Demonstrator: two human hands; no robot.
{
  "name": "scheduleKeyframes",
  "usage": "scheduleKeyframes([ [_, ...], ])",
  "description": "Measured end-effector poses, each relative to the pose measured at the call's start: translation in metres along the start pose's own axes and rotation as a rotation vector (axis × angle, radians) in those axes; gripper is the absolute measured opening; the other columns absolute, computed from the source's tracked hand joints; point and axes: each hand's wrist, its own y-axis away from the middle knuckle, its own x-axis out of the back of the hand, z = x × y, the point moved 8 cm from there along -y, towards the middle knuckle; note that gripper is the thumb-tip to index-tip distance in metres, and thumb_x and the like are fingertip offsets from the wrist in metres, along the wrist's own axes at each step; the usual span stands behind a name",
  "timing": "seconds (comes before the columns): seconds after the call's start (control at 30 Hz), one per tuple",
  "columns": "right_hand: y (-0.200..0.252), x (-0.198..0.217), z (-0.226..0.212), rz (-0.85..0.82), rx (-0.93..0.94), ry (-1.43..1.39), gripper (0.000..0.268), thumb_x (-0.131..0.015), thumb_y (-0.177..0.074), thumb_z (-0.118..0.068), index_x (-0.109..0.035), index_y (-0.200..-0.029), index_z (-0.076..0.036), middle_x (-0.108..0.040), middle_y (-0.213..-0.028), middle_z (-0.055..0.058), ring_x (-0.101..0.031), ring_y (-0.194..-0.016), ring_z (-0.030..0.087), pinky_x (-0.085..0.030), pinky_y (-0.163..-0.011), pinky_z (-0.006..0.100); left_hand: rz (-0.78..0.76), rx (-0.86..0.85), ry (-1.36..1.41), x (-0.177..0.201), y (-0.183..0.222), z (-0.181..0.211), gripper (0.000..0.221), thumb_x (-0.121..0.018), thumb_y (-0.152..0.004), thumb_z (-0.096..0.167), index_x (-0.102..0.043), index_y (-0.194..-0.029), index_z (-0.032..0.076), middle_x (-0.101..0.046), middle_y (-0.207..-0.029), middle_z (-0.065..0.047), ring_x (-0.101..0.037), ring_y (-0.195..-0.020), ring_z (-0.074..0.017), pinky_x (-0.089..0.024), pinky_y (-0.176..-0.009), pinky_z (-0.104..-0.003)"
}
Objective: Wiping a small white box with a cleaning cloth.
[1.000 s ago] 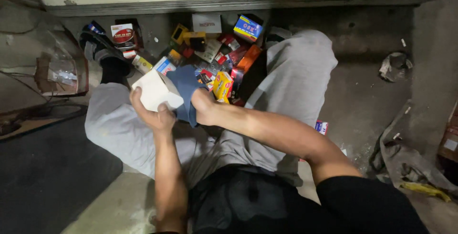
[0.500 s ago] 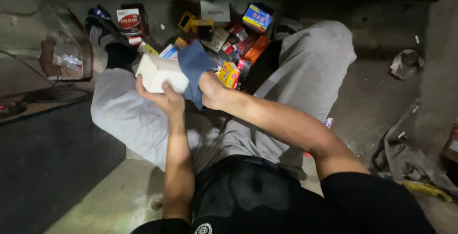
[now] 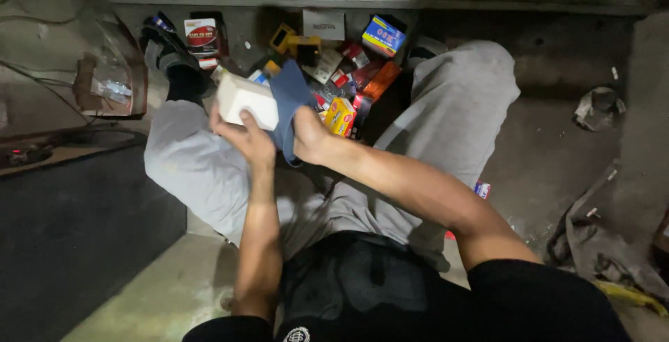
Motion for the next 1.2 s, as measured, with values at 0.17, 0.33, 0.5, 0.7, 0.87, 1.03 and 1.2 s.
scheduleKeyframes([
  [0.17,-0.007,0.017,-0.008,0.132,-0.105,0.151,0.040,-0.057,-0.100,-0.035,-0.066,-0.123,-0.003,-0.072,-0.115,0.011,-0.067,-0.107,0.026,-0.055,-0.091,0.042,-0.175,0.029,0.015,-0.004,-0.006,0.000,0.053,-0.047,-0.115,0.036,-0.036,-0.155,0.002,-0.046,-0.154,-0.018,-0.050,-0.138,-0.0281,-0.039,-0.121,-0.041],
  [0.33,0.008,0.003,-0.024,0.149,0.145,0.783,0.047,-0.069,-0.092,-0.030,-0.063,-0.130,-0.002,-0.072,-0.119,0.010,-0.068,-0.111,0.027,-0.055,-0.093,0.039,-0.264,0.295,0.482,-0.012,-0.015,0.000,0.054,-0.042,-0.114,0.041,-0.036,-0.154,0.004,-0.046,-0.152,-0.017,-0.048,-0.140,-0.0281,-0.036,-0.122,-0.041],
  [0.5,0.033,-0.045,-0.050,0.053,0.740,1.533,0.048,-0.067,-0.097,-0.031,-0.064,-0.133,0.001,-0.065,-0.134,0.023,-0.061,-0.123,0.039,-0.048,-0.104,0.042,-0.229,0.199,0.115,0.000,-0.008,-0.014,0.057,-0.035,-0.115,0.047,-0.038,-0.153,0.004,-0.047,-0.151,-0.015,-0.048,-0.138,-0.0261,-0.037,-0.120,-0.039],
  [0.7,0.017,-0.030,-0.040,-0.046,0.627,1.342,0.035,-0.052,-0.105,-0.025,-0.062,-0.126,0.001,-0.070,-0.124,0.019,-0.065,-0.118,0.032,-0.050,-0.100,0.038,-0.436,0.084,-0.095,-0.011,0.003,0.023,0.054,-0.032,-0.116,0.044,-0.046,-0.149,0.004,-0.051,-0.147,-0.014,-0.050,-0.138,-0.0255,-0.036,-0.121,-0.038],
  [0.87,-0.023,0.072,-0.053,0.424,0.469,1.274,0.031,-0.050,-0.105,-0.019,-0.068,-0.108,0.005,-0.077,-0.097,0.017,-0.071,-0.097,0.023,-0.057,-0.091,0.040,-0.493,0.257,0.015,-0.014,0.021,0.014,0.058,-0.037,-0.112,0.047,-0.045,-0.149,0.002,-0.057,-0.140,-0.014,-0.053,-0.130,-0.0241,-0.039,-0.115,-0.037],
  [1.03,0.008,-0.004,-0.052,0.138,0.621,1.273,0.032,-0.055,-0.101,-0.019,-0.064,-0.125,0.001,-0.071,-0.122,0.015,-0.064,-0.116,0.022,-0.049,-0.103,0.037,-0.398,0.320,0.071,-0.012,0.015,0.009,0.054,-0.034,-0.114,0.038,-0.047,-0.150,0.001,-0.058,-0.142,-0.014,-0.055,-0.131,-0.0238,-0.041,-0.114,-0.035],
  [1.2,0.028,-0.052,-0.043,-0.002,0.549,1.347,0.056,-0.068,-0.092,-0.017,-0.048,-0.141,0.000,-0.060,-0.134,0.016,-0.059,-0.125,0.028,-0.044,-0.107,0.037,-0.342,0.497,-0.172,0.008,0.021,-0.008,0.052,-0.031,-0.115,0.034,-0.054,-0.145,-0.002,-0.064,-0.143,-0.016,-0.059,-0.132,-0.0252,-0.043,-0.114,-0.035],
])
